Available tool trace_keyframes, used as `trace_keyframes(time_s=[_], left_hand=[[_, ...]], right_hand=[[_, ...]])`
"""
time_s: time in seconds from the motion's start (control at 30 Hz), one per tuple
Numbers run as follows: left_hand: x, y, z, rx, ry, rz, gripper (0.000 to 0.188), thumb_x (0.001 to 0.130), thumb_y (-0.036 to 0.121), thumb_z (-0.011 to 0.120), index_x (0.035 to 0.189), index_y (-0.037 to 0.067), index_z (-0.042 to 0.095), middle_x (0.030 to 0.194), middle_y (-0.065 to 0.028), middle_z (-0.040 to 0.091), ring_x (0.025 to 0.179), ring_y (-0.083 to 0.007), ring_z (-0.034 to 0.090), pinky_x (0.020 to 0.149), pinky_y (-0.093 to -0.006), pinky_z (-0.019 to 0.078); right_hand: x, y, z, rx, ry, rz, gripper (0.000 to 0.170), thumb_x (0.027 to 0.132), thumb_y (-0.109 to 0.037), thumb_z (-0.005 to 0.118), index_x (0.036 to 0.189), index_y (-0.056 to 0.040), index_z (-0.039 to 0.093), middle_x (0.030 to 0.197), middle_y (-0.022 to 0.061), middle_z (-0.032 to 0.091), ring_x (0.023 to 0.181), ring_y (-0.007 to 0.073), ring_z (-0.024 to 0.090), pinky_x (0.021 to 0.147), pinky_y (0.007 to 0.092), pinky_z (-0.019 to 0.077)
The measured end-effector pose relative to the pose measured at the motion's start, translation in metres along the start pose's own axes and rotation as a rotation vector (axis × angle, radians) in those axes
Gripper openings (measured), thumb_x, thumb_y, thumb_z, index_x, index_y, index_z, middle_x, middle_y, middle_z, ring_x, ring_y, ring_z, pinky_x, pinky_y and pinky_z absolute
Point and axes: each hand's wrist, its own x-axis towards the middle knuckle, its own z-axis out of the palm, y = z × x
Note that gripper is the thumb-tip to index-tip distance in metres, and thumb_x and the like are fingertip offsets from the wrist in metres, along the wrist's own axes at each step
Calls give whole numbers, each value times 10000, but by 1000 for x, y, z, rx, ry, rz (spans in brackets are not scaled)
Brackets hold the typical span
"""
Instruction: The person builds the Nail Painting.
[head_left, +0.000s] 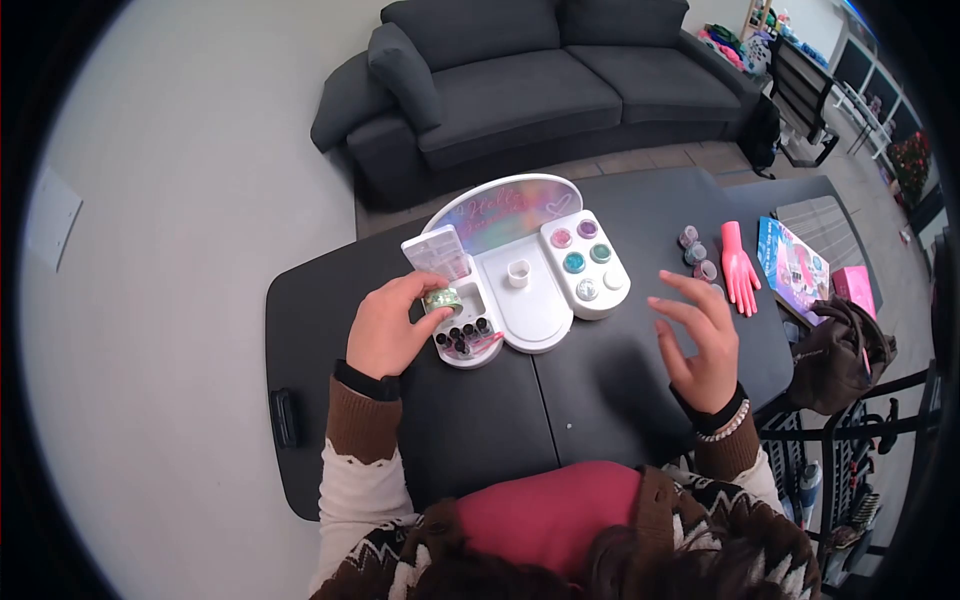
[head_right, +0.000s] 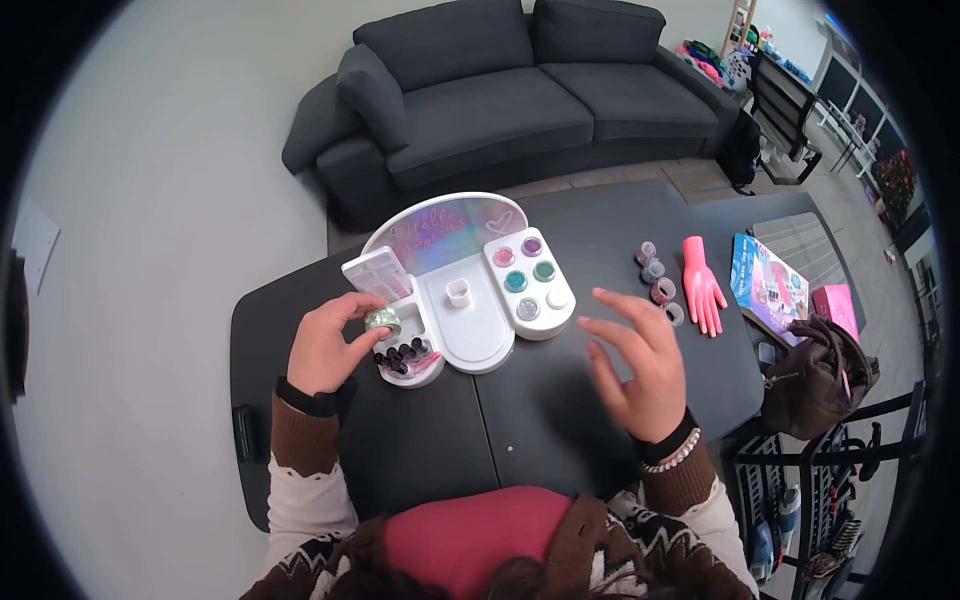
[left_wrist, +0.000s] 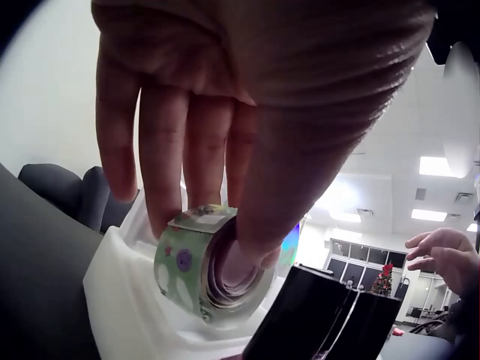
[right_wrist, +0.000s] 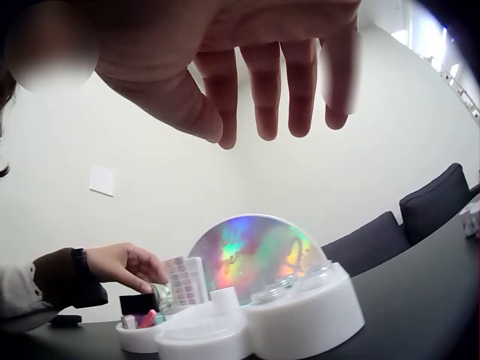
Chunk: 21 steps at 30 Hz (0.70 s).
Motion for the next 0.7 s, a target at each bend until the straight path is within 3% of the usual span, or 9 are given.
trace_keyframes(time_s=[0.07,0.2,0.27,0.4,0.5,0.57,0.6,0.67,0.7], left_hand=[[0,-12,5,47,-34,-19,351,889,169,910,1208,89,789,1149,-128,813,1011,-330,786,916,-413,618],[0,-18,6,88,-80,-22,295,882,168,909,1147,90,806,1135,-109,817,1027,-339,761,932,-426,596],[1,-31,10,175,-80,59,250,883,158,902,1108,91,816,1158,-102,815,1104,-342,734,997,-432,573],[2,-29,1,96,-127,115,241,904,102,866,1143,92,836,1237,-122,807,1200,-347,724,1050,-439,559],[1,-14,-6,22,-95,77,217,933,65,835,1151,68,835,1179,-134,815,1082,-304,765,985,-391,582],[-1,15,-8,-91,42,30,108,1015,64,782,1105,8,806,1113,-98,812,945,-172,751,889,-330,597],[-3,21,-1,-93,35,40,108,1015,64,782,1105,8,806,1113,-98,812,945,-172,751,889,-330,597],[-10,34,17,-614,75,-43,116,1096,92,707,1130,-9,753,1066,-76,793,898,-118,712,833,-301,592],[-10,48,27,-670,16,-38,125,1137,95,644,1163,-8,710,1050,-78,779,865,-97,701,797,-283,596]], right_hand=[[-4,10,-4,-5,12,13,329,882,16,788,1200,-69,795,1414,150,724,1288,366,680,1112,486,526],[-10,28,-9,-60,20,67,308,902,17,782,1198,-67,792,1394,151,729,1276,375,689,1119,484,527],[-13,42,-17,-81,46,117,294,915,6,785,1201,-61,785,1376,150,735,1278,369,691,1113,465,532],[-20,81,-33,-225,27,250,277,926,-81,817,1201,-73,785,1247,130,759,1216,374,700,1106,466,530],[-41,108,-35,-312,-71,372,219,922,-121,829,1133,-84,790,1182,114,767,1183,364,693,1098,476,532],[-50,111,-35,-368,-139,455,140,908,-138,829,1037,-96,795,1141,93,765,1161,343,692,1035,474,560],[-54,113,-31,-373,-133,465,140,908,-138,829,1037,-96,795,1141,93,765,1161,343,692,1035,474,560],[-58,115,-24,-399,-147,507,84,891,-130,826,964,-96,802,1104,83,758,1149,327,699,988,454,579],[-57,110,-23,-431,-155,492,55,880,-121,822,924,-92,806,1086,72,747,1135,310,705,965,436,589]])
